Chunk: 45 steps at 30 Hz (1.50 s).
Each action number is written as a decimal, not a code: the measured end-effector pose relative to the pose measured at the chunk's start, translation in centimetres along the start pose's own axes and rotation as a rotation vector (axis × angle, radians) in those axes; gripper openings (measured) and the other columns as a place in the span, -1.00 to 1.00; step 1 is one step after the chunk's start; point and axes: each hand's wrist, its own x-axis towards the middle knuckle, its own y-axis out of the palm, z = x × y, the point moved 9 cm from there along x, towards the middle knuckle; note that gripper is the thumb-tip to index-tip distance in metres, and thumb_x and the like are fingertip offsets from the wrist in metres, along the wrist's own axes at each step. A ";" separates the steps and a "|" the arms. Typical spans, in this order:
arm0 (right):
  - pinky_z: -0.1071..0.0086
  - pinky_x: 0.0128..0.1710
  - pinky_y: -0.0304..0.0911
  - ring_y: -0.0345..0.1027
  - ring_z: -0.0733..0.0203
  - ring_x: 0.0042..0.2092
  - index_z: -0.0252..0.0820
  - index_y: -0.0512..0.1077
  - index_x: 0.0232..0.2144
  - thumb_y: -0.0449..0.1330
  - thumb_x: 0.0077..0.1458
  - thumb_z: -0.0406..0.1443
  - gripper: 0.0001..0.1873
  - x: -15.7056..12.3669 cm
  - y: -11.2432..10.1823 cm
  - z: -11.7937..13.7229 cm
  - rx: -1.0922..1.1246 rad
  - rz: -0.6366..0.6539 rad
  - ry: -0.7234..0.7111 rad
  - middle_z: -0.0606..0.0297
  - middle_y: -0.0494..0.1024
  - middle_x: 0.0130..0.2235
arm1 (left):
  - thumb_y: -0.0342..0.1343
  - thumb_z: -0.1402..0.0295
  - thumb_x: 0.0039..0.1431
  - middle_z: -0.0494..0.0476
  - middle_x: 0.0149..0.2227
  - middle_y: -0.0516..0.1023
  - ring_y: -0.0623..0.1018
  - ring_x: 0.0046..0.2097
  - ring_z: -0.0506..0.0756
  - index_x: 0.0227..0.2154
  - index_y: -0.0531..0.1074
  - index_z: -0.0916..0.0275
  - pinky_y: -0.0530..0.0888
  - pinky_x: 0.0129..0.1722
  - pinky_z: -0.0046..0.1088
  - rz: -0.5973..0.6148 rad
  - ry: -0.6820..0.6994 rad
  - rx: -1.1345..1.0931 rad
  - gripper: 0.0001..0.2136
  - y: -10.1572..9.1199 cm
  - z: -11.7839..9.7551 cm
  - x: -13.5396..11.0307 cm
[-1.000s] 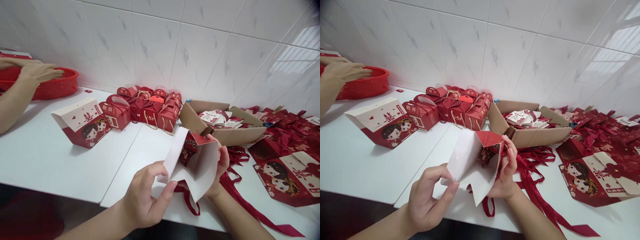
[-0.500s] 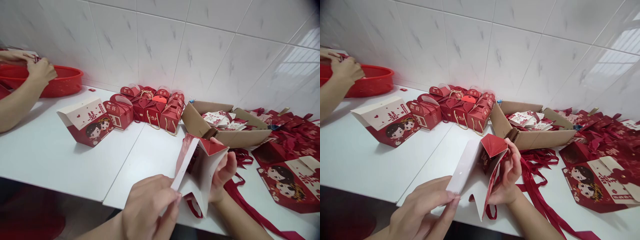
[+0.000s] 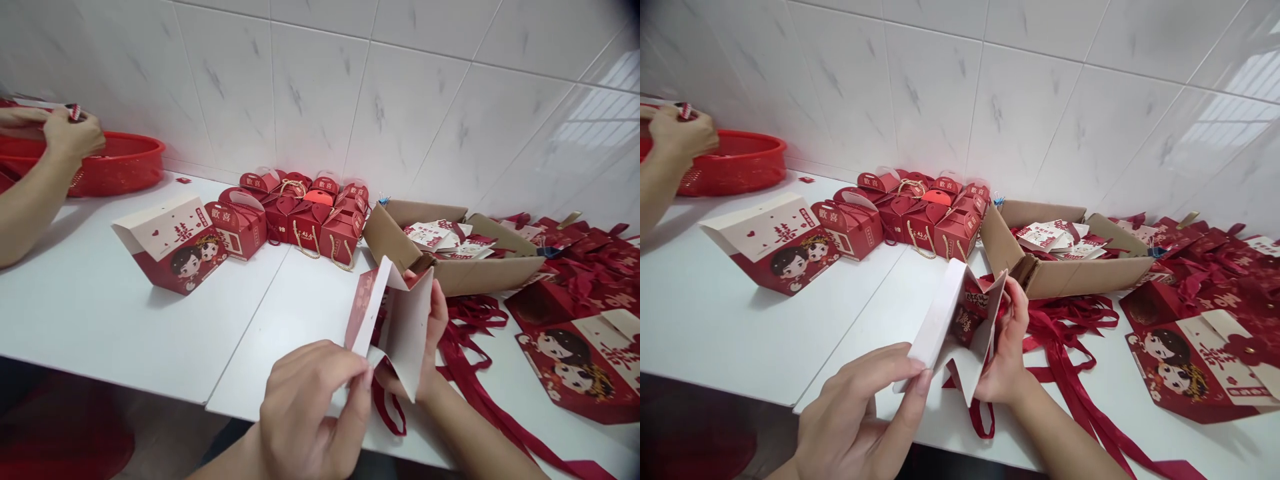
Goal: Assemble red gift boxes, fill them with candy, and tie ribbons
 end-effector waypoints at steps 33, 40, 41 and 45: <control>-0.22 0.27 -0.21 -0.24 -0.24 0.34 -0.04 -0.32 0.32 0.41 -0.30 -0.01 0.33 -0.4 -0.1 -0.5 0.160 0.000 -0.039 0.02 -0.15 0.31 | -0.01 0.67 0.15 0.16 -0.01 0.55 0.54 0.02 0.01 0.03 0.37 0.33 0.45 0.07 -0.58 0.141 -0.007 0.071 -0.61 1.1 1.7 -0.3; -0.25 0.25 -0.19 -0.30 -0.26 0.34 -0.06 -0.37 0.31 0.35 -0.16 -0.08 0.22 0.3 0.8 -1.1 0.037 0.087 0.083 0.00 -0.26 0.31 | -0.06 0.65 0.16 0.14 -0.04 0.57 0.56 -0.02 0.01 0.00 0.42 0.31 0.49 -0.01 -0.56 0.206 0.094 0.097 -0.62 2.7 2.6 4.5; -0.23 0.26 -0.19 -0.30 -0.24 0.34 -0.05 -0.38 0.31 0.33 -0.13 -0.09 0.19 0.3 0.8 -1.5 0.027 0.086 0.102 0.01 -0.27 0.31 | -0.06 0.64 0.15 0.12 -0.04 0.58 0.57 -0.03 0.02 -0.02 0.44 0.28 0.50 -0.02 -0.52 0.238 0.127 0.121 -0.62 3.0 2.9 5.6; -0.14 0.25 -0.05 -0.13 -0.12 0.31 0.07 -0.28 0.31 0.23 0.05 -0.18 -0.04 0.5 0.2 -3.3 0.023 0.052 0.171 0.10 -0.16 0.30 | -0.06 0.60 0.16 0.08 -0.10 0.61 0.60 -0.13 0.04 -0.09 0.50 0.25 0.53 -0.14 -0.49 0.462 0.153 0.099 -0.66 4.5 5.9 9.6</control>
